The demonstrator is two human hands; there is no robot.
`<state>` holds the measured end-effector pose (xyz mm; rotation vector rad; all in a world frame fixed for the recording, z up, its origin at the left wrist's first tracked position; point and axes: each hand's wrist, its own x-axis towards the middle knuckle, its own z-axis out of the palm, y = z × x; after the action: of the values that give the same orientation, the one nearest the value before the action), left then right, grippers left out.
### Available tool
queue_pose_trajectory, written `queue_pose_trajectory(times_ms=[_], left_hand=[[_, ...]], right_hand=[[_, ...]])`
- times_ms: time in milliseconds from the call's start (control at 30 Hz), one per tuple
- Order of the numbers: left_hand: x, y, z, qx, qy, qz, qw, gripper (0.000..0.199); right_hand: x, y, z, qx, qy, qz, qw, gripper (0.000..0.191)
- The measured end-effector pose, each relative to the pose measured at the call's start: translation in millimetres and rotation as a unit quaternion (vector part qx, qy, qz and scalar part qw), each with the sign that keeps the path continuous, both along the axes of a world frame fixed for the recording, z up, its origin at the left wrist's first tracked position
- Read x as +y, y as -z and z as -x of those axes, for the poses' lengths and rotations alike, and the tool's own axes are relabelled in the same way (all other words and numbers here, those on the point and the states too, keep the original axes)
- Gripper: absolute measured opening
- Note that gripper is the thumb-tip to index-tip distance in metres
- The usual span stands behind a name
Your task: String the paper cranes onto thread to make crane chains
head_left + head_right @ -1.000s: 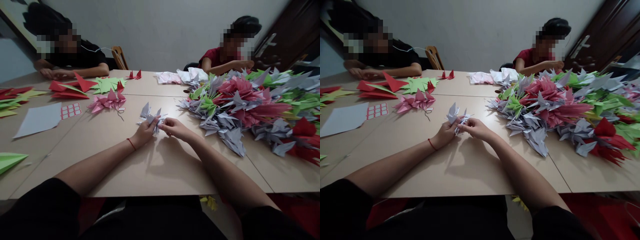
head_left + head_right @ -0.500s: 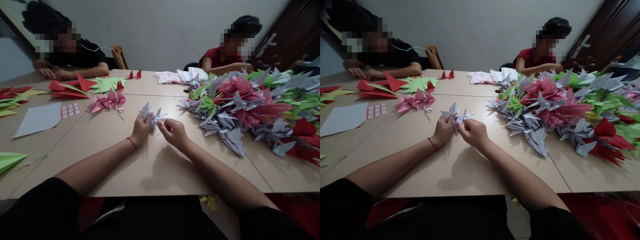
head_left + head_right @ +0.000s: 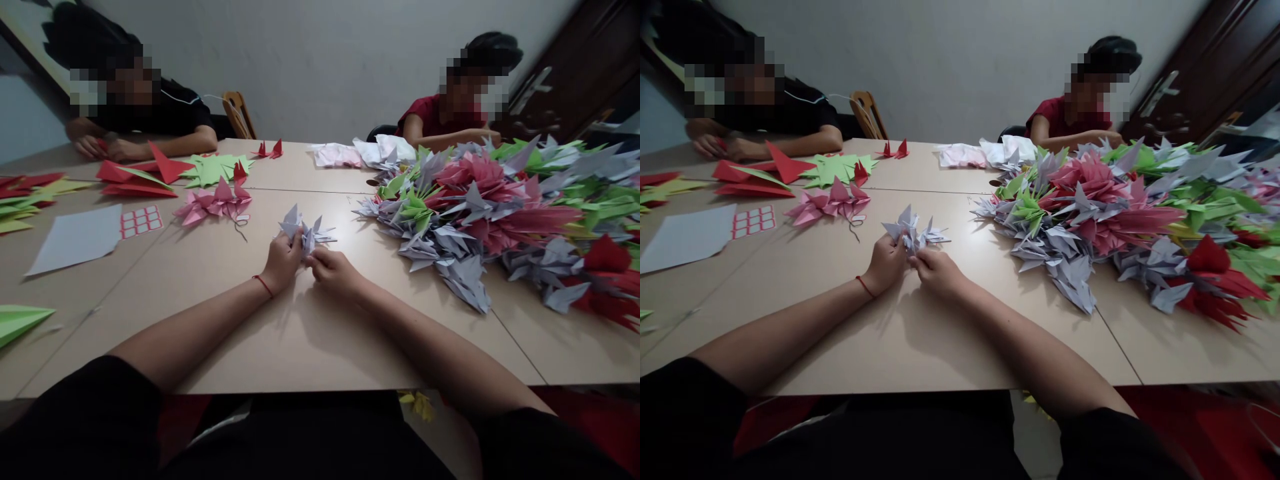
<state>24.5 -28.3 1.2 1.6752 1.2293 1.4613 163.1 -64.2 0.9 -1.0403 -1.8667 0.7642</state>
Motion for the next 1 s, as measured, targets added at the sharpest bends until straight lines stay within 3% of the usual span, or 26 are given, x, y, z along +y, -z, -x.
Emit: queue_pose_trajectory(times_ms=[267, 500, 667, 767, 867, 933, 1000], left_hand=[[12.3, 11.3, 1.5, -0.081, 0.039, 0.064, 0.994, 0.051], [13.9, 13.2, 0.3, -0.136, 0.061, 0.097, 0.984, 0.051], [13.3, 10.6, -0.4, -0.159, 0.065, 0.111, 0.979, 0.049], [11.4, 8.8, 0.4, -0.157, 0.071, 0.115, 0.978, 0.046], [7.5, 6.1, -0.3, -0.142, 0.097, 0.119, 0.978, 0.039], [3.8, 3.3, -1.9, -0.128, 0.131, 0.126, 0.975, 0.03], [-0.2, 0.2, -3.6, -0.112, 0.174, 0.137, 0.969, 0.022]], right_hand=[[9.1, -20.0, -29.4, 0.109, 0.066, -0.045, 0.991, 0.04], [-2.0, -34.4, -31.0, 0.084, 0.056, -0.112, 0.989, 0.032], [-18.8, -39.8, -22.6, 0.008, -0.014, -0.17, 0.985, 0.033], [-29.2, -37.5, -15.5, -0.048, -0.065, -0.247, 0.966, 0.018], [-32.1, -35.6, -13.3, -0.025, 0.004, -0.307, 0.951, 0.008], [-25.6, -34.4, -16.1, 0.031, 0.087, -0.261, 0.961, 0.007], [-13.0, -31.4, -21.3, 0.068, 0.134, -0.162, 0.975, 0.009]])
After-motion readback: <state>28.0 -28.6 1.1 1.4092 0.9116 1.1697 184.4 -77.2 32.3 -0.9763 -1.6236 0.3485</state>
